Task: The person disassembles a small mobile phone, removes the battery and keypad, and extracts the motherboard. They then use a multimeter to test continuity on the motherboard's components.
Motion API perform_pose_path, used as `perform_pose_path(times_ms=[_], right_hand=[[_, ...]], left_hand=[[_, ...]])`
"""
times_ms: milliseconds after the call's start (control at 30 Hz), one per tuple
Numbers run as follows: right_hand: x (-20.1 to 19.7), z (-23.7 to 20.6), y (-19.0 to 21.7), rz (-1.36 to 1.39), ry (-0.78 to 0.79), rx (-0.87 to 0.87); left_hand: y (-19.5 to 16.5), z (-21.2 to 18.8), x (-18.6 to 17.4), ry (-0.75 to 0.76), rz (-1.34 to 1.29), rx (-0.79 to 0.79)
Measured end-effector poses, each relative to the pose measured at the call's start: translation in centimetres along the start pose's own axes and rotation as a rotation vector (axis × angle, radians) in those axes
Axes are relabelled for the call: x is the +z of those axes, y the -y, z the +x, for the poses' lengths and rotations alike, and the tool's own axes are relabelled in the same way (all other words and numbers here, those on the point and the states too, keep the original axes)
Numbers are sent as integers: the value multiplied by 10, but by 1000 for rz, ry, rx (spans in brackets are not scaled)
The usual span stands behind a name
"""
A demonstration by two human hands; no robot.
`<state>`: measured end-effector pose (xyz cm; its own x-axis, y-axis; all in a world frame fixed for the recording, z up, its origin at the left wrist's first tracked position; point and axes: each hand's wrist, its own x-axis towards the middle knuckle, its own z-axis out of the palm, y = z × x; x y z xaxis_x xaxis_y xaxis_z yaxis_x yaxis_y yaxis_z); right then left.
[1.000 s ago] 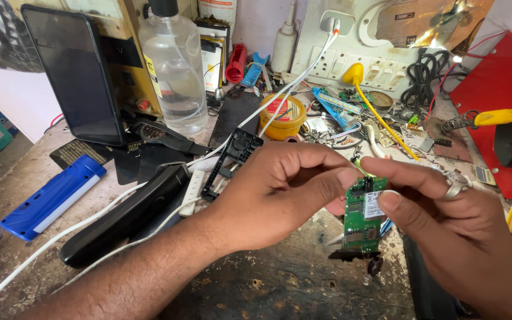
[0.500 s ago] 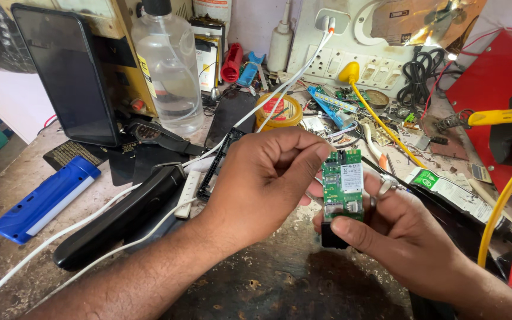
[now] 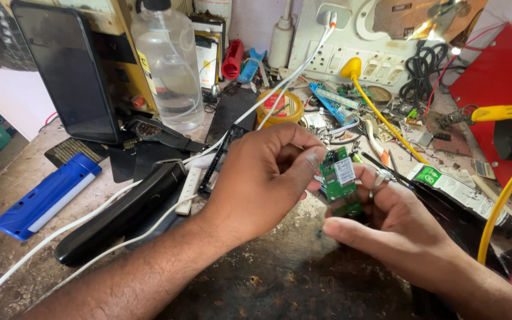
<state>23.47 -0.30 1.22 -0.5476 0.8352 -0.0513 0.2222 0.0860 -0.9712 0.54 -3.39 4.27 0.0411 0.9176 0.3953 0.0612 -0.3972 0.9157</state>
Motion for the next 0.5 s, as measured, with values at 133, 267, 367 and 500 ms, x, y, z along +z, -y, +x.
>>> perform_pose_path(times_ms=[133, 267, 367, 500], right_hand=[[17, 0, 16, -656, -46, 106], [27, -11, 33, -967, -48, 128], [32, -15, 36, -919, 49, -226], [38, -9, 29, -1019, 19, -653]], left_hand=[[-6, 2, -13, 118, 422, -54], [-8, 1, -22, 78, 758, -12], [-6, 1, -21, 9, 683, 185], [-5, -1, -21, -20, 731, 198]])
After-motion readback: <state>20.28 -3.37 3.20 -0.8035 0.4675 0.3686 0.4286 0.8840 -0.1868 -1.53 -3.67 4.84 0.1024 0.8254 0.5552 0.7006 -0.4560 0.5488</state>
